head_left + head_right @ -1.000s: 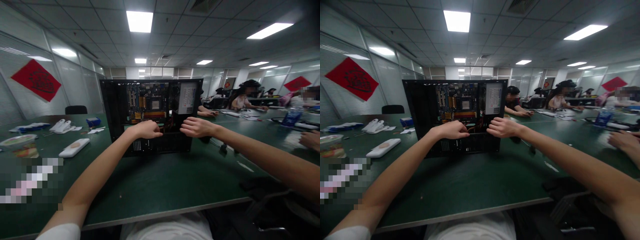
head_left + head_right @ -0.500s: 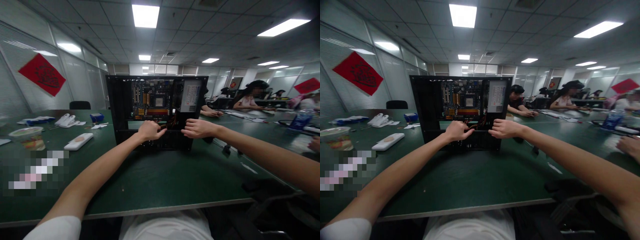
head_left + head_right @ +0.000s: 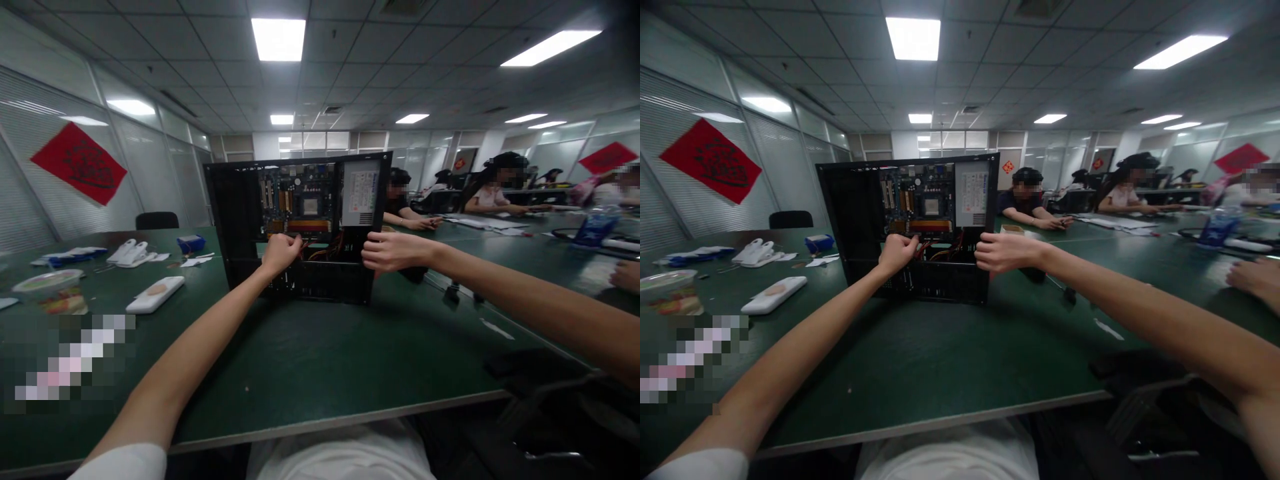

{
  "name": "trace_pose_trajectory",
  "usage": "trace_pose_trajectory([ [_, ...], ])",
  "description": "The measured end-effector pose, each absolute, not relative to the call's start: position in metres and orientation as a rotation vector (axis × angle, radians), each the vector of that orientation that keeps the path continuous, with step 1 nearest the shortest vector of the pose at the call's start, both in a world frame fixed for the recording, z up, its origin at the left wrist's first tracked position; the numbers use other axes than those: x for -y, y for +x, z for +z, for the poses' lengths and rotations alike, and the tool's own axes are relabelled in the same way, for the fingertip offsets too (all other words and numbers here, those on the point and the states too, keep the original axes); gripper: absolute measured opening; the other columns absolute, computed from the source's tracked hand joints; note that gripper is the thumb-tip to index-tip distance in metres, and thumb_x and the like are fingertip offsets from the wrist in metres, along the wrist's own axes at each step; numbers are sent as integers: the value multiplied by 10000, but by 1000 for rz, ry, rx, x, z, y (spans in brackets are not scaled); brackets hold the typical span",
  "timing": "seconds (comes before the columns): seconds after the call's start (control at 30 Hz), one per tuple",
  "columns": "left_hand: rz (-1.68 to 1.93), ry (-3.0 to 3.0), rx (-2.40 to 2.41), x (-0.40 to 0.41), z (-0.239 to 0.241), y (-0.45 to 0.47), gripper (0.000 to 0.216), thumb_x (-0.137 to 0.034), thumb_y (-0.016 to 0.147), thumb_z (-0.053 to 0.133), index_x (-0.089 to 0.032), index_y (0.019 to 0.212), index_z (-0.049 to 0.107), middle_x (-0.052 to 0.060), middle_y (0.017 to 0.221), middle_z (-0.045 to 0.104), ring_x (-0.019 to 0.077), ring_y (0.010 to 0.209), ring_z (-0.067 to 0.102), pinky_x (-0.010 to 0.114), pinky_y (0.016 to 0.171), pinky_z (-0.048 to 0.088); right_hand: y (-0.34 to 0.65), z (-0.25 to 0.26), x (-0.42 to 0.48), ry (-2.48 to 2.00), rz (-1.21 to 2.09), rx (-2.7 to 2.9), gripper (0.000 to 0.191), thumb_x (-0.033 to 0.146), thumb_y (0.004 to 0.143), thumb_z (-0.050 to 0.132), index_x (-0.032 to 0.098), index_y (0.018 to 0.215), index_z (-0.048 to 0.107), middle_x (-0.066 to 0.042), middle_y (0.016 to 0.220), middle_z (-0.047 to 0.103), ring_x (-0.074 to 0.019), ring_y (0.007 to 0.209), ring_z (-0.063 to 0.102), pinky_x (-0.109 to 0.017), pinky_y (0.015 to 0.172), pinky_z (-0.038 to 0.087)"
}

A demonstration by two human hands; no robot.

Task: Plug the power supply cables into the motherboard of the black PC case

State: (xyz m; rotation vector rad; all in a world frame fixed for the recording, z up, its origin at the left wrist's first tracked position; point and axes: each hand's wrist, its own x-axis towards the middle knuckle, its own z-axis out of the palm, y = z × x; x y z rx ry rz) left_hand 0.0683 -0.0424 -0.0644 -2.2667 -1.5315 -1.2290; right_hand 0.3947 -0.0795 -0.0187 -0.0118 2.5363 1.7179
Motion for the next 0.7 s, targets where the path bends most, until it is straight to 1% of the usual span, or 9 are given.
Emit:
trace_pose_trajectory([
  [0.1,-1257,-2218,1572,30,-64,61,596,-481,990,459,-169,557,725,70,527,629,169,515,549,317,561,271,383,-20,86,-18,1727,-2538,266,331,1040,519,160,896,663,-47,830,631,-196,801,524,-369,812,340],
  [0.2,-1311,-2176,1613,19,-66,49,611,-505,993,444,-173,562,724,74,537,641,180,552,593,309,583,313,365,-19,92,-51,1723,-2560,288,391,1020,560,152,903,669,-49,819,630,-201,792,524,-363,792,339],
  [0.33,-1449,-2140,1636,6,-68,32,629,-526,992,424,-177,562,721,67,532,640,182,575,619,290,627,381,337,-15,102,-112,1664,-2602,369,491,990,592,145,894,676,-49,815,635,-201,782,526,-348,744,324],
  [0.43,-1446,-2096,1677,1,-68,20,609,-530,978,437,-177,577,732,58,514,617,183,562,600,293,615,369,314,-11,110,-179,1630,-2648,457,589,956,597,144,888,678,-52,815,646,-205,802,542,-341,742,322],
  [0.53,-1380,-2095,1752,5,-69,10,592,-563,950,466,-175,601,747,45,505,601,182,540,572,303,590,331,290,-8,114,-305,1638,-2683,544,670,942,549,146,873,675,-62,819,660,-208,812,558,-336,741,319],
  [0.6,-1373,-2111,1767,10,-69,6,599,-578,946,453,-172,620,750,42,525,612,184,558,578,298,597,334,276,-8,114,-418,1652,-2703,591,705,949,493,150,856,674,-64,804,664,-204,797,564,-333,734,313],
  [0.7,-1410,-2111,1833,18,-67,2,554,-590,933,464,-178,747,784,49,664,700,201,665,630,282,613,354,258,-11,109,-564,1707,-2772,630,699,987,411,156,802,671,-54,741,652,-188,723,558,-334,716,313],
])
